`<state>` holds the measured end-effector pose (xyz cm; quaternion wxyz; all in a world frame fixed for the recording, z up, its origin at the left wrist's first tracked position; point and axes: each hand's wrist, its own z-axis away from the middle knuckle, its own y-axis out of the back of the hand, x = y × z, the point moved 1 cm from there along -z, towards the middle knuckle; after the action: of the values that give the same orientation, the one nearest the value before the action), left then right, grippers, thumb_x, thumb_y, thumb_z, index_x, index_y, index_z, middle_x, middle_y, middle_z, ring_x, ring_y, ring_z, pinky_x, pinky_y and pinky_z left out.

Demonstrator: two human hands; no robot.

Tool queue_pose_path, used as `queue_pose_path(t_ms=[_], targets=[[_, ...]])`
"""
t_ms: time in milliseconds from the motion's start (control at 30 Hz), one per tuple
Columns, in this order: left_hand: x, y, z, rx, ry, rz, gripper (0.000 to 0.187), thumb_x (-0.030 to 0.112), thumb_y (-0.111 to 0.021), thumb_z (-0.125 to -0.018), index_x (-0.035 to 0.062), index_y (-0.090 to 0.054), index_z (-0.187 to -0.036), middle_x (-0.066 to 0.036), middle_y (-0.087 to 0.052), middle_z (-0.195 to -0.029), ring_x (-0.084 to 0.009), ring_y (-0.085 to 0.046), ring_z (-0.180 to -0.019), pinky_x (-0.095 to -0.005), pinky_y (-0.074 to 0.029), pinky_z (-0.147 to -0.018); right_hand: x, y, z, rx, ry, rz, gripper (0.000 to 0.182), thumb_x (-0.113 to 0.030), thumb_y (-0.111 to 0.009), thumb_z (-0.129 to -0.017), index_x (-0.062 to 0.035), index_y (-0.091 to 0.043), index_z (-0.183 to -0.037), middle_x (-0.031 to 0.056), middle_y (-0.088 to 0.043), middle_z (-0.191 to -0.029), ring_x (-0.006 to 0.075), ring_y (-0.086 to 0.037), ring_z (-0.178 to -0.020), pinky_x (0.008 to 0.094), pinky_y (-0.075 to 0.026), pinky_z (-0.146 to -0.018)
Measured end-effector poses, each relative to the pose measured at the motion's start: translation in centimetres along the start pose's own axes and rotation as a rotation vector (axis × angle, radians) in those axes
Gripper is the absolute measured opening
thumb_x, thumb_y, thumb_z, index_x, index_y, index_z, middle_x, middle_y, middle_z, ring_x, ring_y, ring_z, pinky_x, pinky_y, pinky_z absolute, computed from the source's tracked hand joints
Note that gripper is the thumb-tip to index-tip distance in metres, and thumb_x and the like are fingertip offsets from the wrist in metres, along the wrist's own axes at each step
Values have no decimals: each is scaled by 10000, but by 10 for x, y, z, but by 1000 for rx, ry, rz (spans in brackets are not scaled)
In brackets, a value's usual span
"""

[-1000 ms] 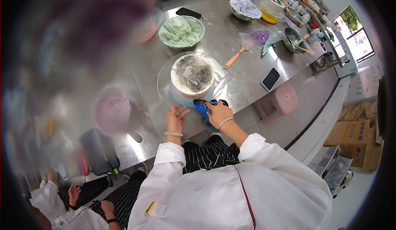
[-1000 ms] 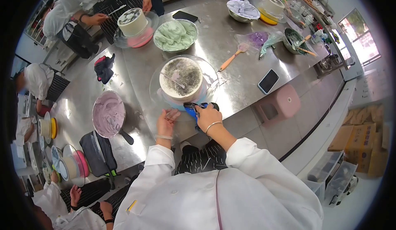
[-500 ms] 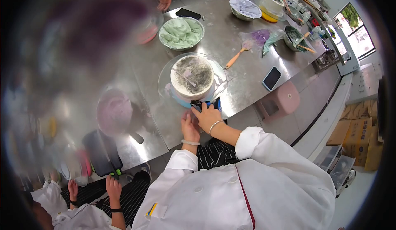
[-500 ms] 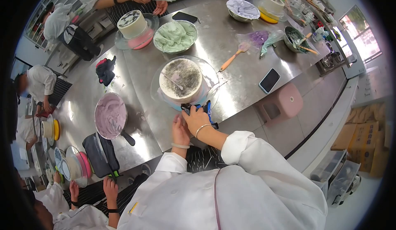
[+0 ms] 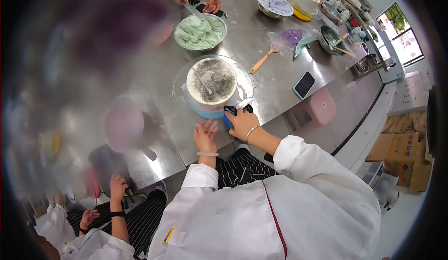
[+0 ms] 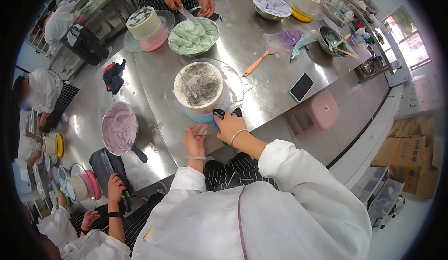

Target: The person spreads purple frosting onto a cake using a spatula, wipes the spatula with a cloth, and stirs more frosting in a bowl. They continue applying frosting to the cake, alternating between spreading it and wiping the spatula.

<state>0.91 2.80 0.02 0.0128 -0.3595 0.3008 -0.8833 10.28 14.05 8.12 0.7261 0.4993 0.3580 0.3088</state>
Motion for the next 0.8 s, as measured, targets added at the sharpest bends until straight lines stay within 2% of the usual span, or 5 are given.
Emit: queue_pose_path(t_ms=[100, 233, 533, 733, 800], targets=[[-16, -9, 8, 81, -215, 122, 329, 291, -356, -910, 17, -380, -1090, -154, -514, -1079, -253, -506, -1010, -324, -423, -824, -9, -2, 2, 12, -5, -14, 564, -261, -614, -638, -142, -458, -1167, 193, -529, -896, 329, -576, -741, 392, -485, -606], [-44, -16, 13, -148, 64, 89, 289, 255, -401, -899, 38, -443, -1086, -76, -533, -1032, -169, -528, -900, -314, -417, -795, -19, 1, 0, -32, -8, -81, 565, -266, -624, -653, -86, -448, -1158, 202, -517, -907, 327, -577, -769, 379, -483, -623], [-19, -1, 7, -98, 27, 60, 375, 290, -441, -879, -23, -421, -1084, -181, -538, -1050, -256, -539, -970, -336, -439, -817, 1, 6, -1, -57, -12, -80, 569, -274, -615, -660, -118, -446, -1180, 200, -525, -902, 316, -580, -785, 372, -485, -628], [-19, 0, 7, 97, -116, 181, 408, 306, -440, -879, -16, -409, -1127, -140, -517, -1102, -212, -511, -995, -300, -408, -835, -3, 3, 0, -57, -47, -90, 587, -272, -621, -641, -83, -442, -1167, 213, -524, -905, 332, -584, -750, 387, -484, -625], [-37, -16, 16, -52, -63, 126, 402, 302, -436, -882, -11, -415, -1133, -120, -511, -1115, -192, -506, -994, -295, -402, -833, -9, 5, 0, -56, -45, -104, 581, -274, -616, -646, -79, -443, -1165, 214, -525, -901, 333, -583, -751, 387, -484, -624]])
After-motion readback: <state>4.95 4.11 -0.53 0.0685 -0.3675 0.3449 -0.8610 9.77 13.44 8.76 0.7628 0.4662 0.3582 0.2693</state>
